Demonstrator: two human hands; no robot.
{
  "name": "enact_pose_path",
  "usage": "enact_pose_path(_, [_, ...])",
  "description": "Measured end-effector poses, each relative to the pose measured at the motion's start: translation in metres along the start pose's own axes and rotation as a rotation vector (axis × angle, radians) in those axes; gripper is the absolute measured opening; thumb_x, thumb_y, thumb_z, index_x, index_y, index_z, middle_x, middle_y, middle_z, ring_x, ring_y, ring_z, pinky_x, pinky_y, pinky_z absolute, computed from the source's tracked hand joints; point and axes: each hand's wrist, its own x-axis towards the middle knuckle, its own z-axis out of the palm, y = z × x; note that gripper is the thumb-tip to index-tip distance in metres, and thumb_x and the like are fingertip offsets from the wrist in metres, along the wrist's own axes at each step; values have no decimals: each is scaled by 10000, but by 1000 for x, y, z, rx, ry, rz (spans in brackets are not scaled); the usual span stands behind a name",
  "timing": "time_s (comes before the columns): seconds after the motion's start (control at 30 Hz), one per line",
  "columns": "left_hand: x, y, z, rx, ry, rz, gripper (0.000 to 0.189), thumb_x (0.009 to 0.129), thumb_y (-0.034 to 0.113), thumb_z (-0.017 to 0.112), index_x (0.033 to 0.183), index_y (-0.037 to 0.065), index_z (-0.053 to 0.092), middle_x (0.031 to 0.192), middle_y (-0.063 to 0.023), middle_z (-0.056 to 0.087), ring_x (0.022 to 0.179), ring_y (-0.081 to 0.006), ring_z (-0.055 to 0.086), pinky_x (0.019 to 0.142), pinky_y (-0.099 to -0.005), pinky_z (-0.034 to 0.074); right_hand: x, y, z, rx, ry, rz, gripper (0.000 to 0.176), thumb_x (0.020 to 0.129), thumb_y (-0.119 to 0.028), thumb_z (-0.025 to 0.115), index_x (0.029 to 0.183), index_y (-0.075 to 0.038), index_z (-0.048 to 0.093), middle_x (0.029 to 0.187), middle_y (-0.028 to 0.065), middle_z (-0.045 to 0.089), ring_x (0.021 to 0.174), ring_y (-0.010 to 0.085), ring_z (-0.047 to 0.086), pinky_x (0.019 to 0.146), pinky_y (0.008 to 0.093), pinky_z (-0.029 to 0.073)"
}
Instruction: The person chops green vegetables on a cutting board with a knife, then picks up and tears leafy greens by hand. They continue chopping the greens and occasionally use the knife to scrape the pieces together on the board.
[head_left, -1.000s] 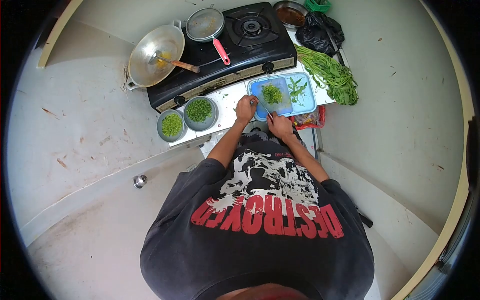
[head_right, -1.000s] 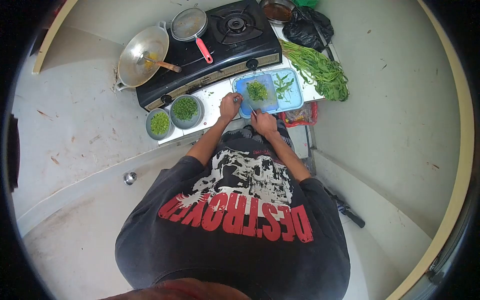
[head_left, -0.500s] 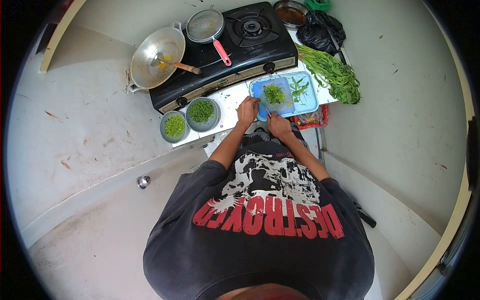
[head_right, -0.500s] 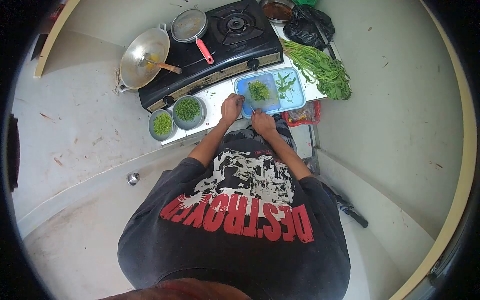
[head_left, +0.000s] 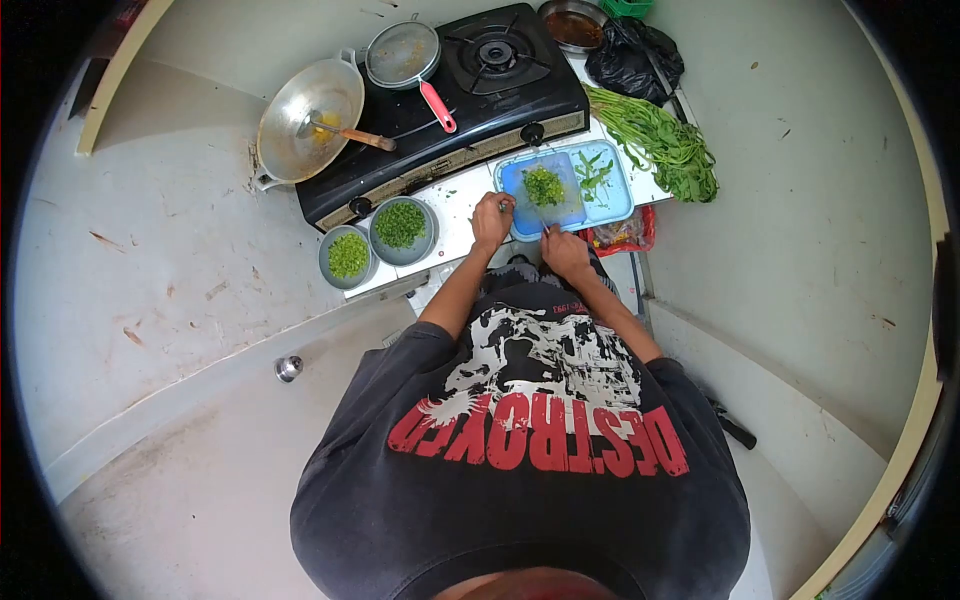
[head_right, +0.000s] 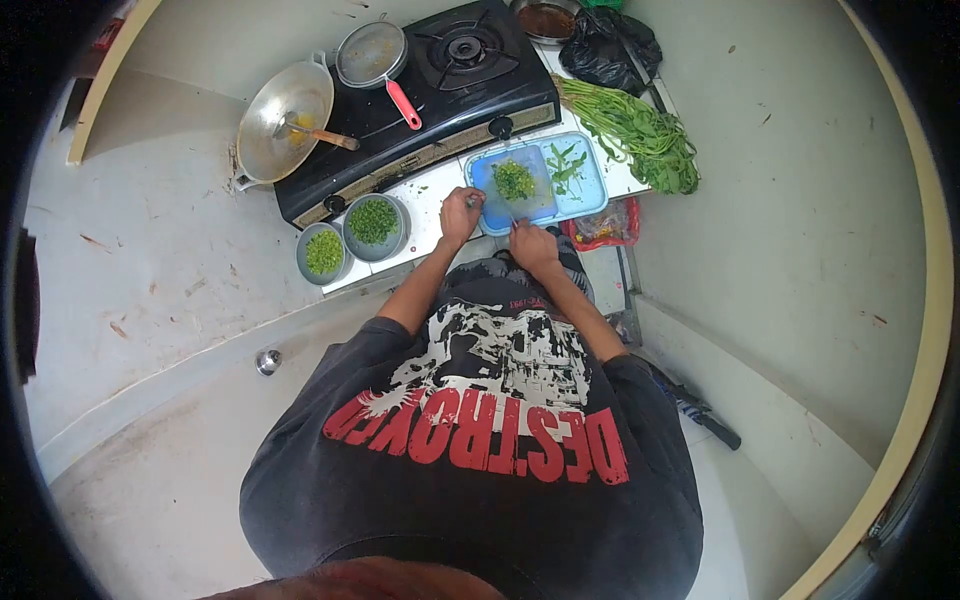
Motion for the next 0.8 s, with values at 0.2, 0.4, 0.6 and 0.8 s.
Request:
enact_pose_path(0.2, [-1, 3, 0, 14, 23, -7, 87, 814, 79, 727, 879, 117, 770, 921, -103, 693, 830, -319, 695, 746, -439, 550, -1, -2, -1, 15, 26, -12, 413, 1017, -361, 490, 990, 42, 576, 731, 282, 679, 701, 460, 695, 651, 551, 564])
enact_pose_path(0.4, [0, 0, 2, 6, 19, -20, 94, 809, 80, 723, 873, 125, 774, 927, -94, 706, 846, -314, 702, 752, -435, 556, -3, -17, -3, 17, 1, -67, 392, 1015, -339, 496, 994, 44, 578, 734, 278, 682, 712, 464, 696, 655, 546, 565])
enact_pose_path(0.6, [7, 1, -2, 8, -32, -87, 102, 778, 94, 738, 866, 114, 784, 873, -95, 737, 822, -297, 724, 756, -406, 562, 1, -19, 6, 8, -24, -32, 389, 1017, -328, 490, 1008, 50, 578, 771, 286, 691, 733, 461, 705, 689, 538, 577])
enact_pose_path(0.8, [10, 4, -4, 3, -94, -173, 94, 808, 137, 720, 878, 144, 781, 890, -61, 752, 857, -291, 727, 778, -431, 566, 17, -25, 13, 14, -15, -11, 397, 1021, -342, 484, 1009, 44, 574, 787, 287, 696, 763, 455, 711, 706, 525, 582])
